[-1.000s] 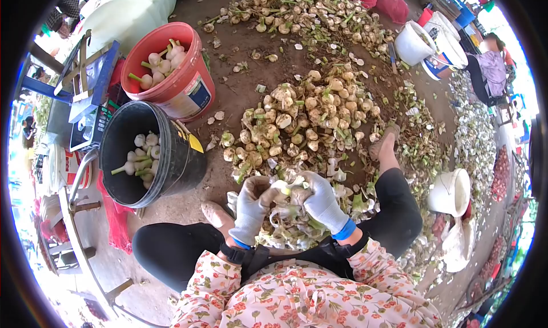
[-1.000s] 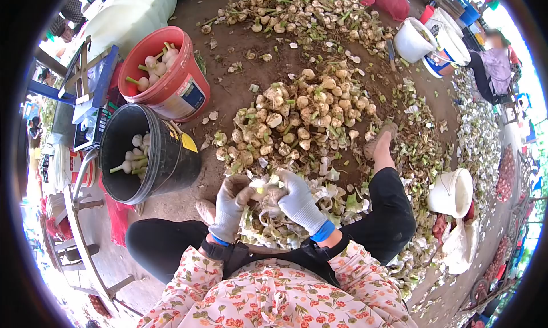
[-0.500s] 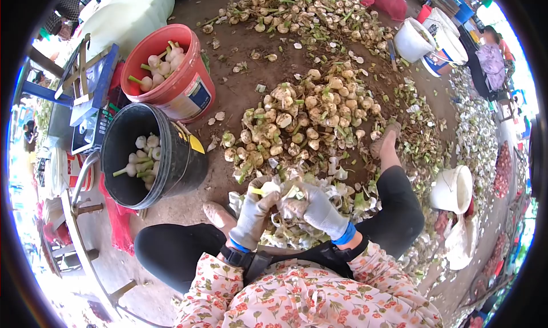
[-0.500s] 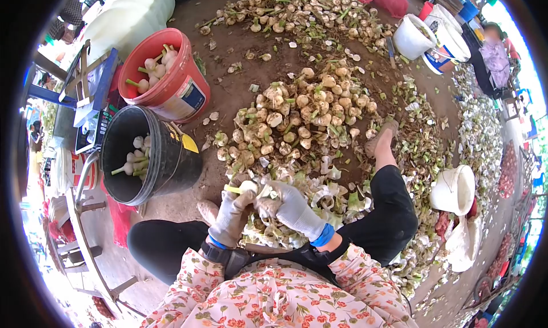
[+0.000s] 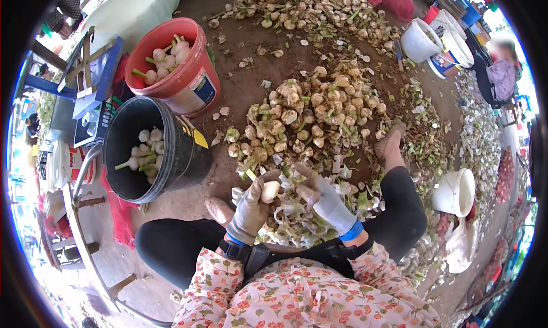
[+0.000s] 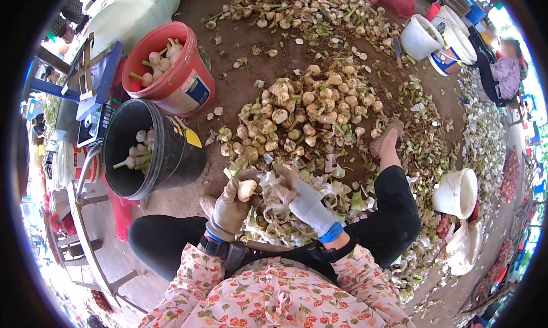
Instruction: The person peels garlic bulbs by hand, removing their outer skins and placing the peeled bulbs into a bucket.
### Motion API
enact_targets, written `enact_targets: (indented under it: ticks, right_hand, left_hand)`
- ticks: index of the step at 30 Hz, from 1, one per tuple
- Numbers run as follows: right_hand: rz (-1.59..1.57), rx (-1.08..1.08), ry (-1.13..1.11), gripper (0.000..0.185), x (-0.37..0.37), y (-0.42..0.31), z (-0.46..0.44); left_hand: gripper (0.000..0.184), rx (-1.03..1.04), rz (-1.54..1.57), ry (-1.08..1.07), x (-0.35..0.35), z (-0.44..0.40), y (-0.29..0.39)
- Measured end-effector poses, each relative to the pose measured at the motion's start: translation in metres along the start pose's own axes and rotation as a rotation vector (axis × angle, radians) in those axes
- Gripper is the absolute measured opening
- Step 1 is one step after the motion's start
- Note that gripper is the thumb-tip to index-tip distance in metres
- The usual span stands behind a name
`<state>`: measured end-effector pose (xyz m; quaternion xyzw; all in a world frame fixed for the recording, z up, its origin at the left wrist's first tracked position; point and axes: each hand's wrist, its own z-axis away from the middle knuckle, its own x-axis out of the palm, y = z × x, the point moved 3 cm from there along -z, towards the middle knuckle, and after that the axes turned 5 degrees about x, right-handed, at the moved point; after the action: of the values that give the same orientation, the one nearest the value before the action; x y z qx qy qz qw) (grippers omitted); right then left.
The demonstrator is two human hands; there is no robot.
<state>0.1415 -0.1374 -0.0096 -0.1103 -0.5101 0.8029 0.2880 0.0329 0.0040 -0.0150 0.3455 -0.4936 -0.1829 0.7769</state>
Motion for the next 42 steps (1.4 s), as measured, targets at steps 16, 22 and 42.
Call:
enact_targets:
  ticks: [16, 22, 42]
  right_hand:
    - [-0.419, -0.052, -0.14, 0.046, 0.025, -0.019, -0.005]
    - [-0.121, -0.042, -0.121, 0.054, 0.029, -0.006, -0.01]
    - [0.193, -0.605, -0.003, 0.007, 0.052, -0.031, 0.032]
  left_hand:
    - [0.058, 0.016, -0.296, -0.064, -0.002, 0.001, 0.001]
    - [0.036, 0.061, -0.313, -0.015, 0.013, 0.004, 0.001]
    - [0.04, -0.405, 0.352, 0.313, 0.005, 0.005, -0.009]
